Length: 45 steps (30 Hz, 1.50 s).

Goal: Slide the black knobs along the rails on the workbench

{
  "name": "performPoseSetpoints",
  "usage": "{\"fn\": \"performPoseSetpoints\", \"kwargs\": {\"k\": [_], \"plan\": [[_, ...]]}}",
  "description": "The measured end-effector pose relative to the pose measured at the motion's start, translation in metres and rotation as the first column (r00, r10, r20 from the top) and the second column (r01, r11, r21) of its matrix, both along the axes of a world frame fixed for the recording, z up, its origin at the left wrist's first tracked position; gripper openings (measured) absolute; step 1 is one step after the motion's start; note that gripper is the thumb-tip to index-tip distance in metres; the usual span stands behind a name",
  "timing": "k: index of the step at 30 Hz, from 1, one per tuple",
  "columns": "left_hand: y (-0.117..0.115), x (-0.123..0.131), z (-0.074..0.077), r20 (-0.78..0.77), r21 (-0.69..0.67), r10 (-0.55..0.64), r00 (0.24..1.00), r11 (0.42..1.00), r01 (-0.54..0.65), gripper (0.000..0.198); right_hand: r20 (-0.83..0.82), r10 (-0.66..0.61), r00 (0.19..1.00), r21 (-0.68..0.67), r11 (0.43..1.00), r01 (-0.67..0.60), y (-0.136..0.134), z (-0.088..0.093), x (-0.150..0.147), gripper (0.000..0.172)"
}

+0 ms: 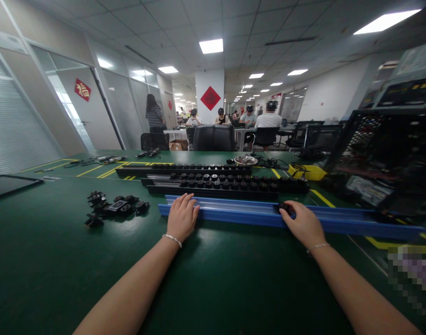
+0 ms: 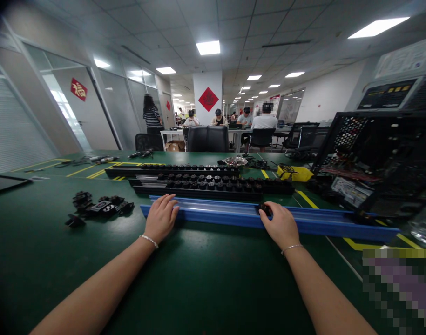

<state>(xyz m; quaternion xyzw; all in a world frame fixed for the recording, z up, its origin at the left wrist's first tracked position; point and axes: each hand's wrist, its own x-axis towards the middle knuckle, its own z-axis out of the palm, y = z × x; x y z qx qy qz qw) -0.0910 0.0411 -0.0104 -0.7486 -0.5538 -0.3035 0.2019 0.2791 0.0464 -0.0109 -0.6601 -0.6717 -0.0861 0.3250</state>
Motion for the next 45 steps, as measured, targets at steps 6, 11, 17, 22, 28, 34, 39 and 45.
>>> {"fn": "performPoseSetpoints", "kwargs": {"k": [6,11,17,22,28,34,39,45], "plan": [[0.005,0.006,-0.007,0.004,0.167,-0.18,0.984,0.97,0.177,0.027,0.016,0.017,1.0,0.052,0.998,-0.018,0.001,-0.002,-0.003,0.036],[0.0,0.007,-0.006,-0.022,0.251,-0.305,0.952,0.92,0.301,0.028,0.01,0.014,1.0,0.008,1.0,-0.014,0.001,0.0,-0.004,0.037],[-0.001,0.01,-0.005,-0.053,0.139,-0.282,0.958,0.948,0.287,0.029,0.0,0.014,1.0,-0.035,0.999,-0.014,-0.001,0.003,-0.008,0.038],[0.0,0.013,-0.008,-0.063,0.013,-0.13,0.989,0.991,0.131,0.037,0.011,0.049,0.999,-0.048,0.998,-0.048,-0.002,0.004,-0.014,0.039],[-0.002,0.016,-0.01,-0.092,-0.035,-0.054,0.994,0.998,0.051,0.039,0.044,0.086,0.995,-0.061,0.995,-0.083,-0.003,0.005,-0.022,0.04],[-0.004,0.016,-0.01,-0.11,-0.081,-0.015,0.994,0.997,0.006,0.041,0.058,0.102,0.993,-0.035,0.994,-0.1,-0.003,0.003,-0.022,0.04],[-0.006,0.017,-0.012,-0.122,-0.119,-0.017,0.992,0.993,0.003,0.042,0.065,0.12,0.991,-0.021,0.993,-0.119,-0.004,0.003,-0.025,0.04],[-0.006,0.017,-0.013,-0.116,-0.124,-0.021,0.993,0.992,0.007,0.042,0.056,0.128,0.99,-0.034,0.991,-0.126,-0.004,0.003,-0.029,0.042]]}}
